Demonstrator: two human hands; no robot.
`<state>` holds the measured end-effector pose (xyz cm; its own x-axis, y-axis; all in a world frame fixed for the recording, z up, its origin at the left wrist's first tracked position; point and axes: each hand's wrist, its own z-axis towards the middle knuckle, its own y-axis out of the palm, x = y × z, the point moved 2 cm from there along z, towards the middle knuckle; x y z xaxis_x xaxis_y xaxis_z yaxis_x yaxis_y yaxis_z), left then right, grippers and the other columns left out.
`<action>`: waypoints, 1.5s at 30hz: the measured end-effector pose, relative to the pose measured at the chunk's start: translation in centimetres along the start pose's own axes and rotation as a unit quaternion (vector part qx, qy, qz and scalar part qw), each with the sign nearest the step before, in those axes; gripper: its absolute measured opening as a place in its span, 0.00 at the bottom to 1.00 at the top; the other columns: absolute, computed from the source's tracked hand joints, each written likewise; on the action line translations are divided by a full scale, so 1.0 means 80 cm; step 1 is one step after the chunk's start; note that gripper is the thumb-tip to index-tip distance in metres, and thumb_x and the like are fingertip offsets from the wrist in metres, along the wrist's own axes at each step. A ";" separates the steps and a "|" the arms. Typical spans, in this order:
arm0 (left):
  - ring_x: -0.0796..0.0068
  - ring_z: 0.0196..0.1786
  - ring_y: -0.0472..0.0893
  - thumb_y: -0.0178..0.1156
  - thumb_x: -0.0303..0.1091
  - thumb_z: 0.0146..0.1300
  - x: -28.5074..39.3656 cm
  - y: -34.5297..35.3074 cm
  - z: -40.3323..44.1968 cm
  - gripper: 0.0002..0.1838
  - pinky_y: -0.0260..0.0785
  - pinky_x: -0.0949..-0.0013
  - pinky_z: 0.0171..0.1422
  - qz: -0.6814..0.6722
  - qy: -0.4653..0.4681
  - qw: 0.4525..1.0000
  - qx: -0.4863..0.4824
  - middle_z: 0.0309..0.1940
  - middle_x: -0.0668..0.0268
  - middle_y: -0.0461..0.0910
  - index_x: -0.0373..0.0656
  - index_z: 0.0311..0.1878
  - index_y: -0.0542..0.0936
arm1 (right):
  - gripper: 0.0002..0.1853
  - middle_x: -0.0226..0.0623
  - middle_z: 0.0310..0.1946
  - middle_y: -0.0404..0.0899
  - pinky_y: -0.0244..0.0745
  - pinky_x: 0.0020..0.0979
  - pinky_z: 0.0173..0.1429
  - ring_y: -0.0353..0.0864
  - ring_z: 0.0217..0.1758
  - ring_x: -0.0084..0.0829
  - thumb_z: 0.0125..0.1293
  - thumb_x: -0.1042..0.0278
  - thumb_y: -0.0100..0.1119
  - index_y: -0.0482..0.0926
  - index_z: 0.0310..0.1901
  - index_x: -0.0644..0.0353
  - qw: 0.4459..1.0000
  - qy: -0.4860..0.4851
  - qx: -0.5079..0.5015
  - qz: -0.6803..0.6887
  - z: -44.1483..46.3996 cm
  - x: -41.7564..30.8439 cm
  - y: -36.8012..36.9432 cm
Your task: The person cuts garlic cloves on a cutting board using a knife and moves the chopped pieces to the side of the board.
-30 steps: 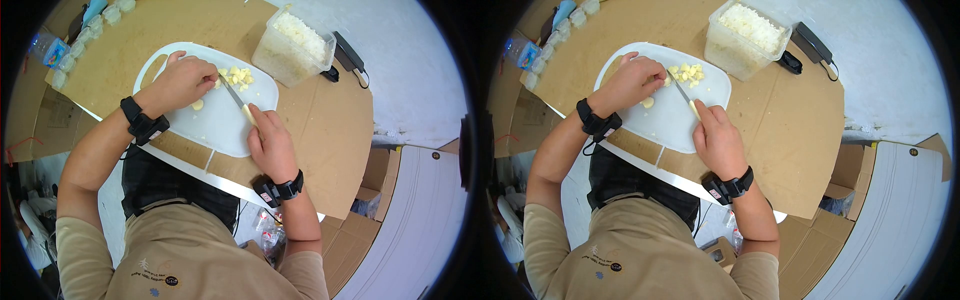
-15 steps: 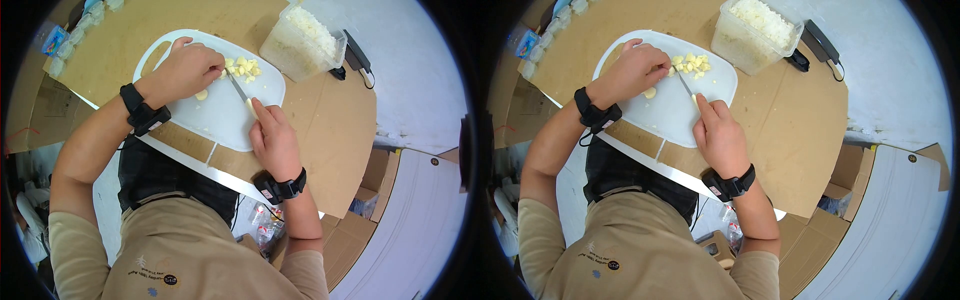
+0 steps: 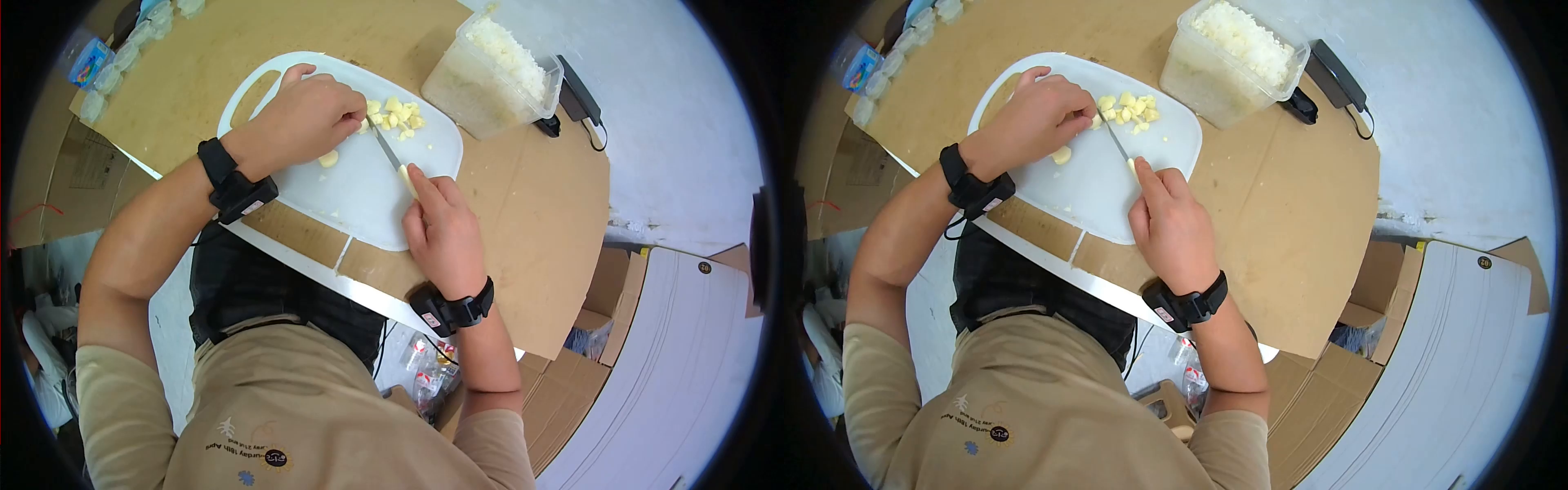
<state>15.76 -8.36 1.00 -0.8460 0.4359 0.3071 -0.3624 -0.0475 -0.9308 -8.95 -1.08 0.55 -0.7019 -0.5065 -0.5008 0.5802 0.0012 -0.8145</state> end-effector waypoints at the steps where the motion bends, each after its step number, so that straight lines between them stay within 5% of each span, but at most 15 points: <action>1: 0.63 0.52 0.83 0.65 0.35 0.73 0.000 0.000 -0.001 0.04 0.57 0.42 0.81 -0.001 -0.002 1.000 -0.003 0.38 0.69 0.87 0.49 0.44 0.88 | 0.24 0.40 0.45 0.82 0.84 0.40 0.41 0.87 0.37 0.43 0.67 0.77 0.63 0.84 0.66 0.61 1.000 0.002 0.004 -0.003 0.000 0.000 0.000; 45: 0.63 0.52 0.84 0.67 0.35 0.71 0.002 -0.001 0.001 0.05 0.58 0.43 0.81 0.004 0.003 1.000 0.007 0.37 0.68 0.86 0.48 0.43 0.89 | 0.25 0.42 0.44 0.80 0.84 0.42 0.41 0.86 0.37 0.45 0.68 0.75 0.63 0.82 0.68 0.62 1.000 -0.014 -0.007 -0.011 0.000 -0.006 0.002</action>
<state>15.60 -8.38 1.17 -0.8467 0.4408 0.2978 -0.3606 -0.0640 -0.9305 -8.51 -0.86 0.70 -0.7024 -0.5310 -0.4740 0.5582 0.0022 -0.8297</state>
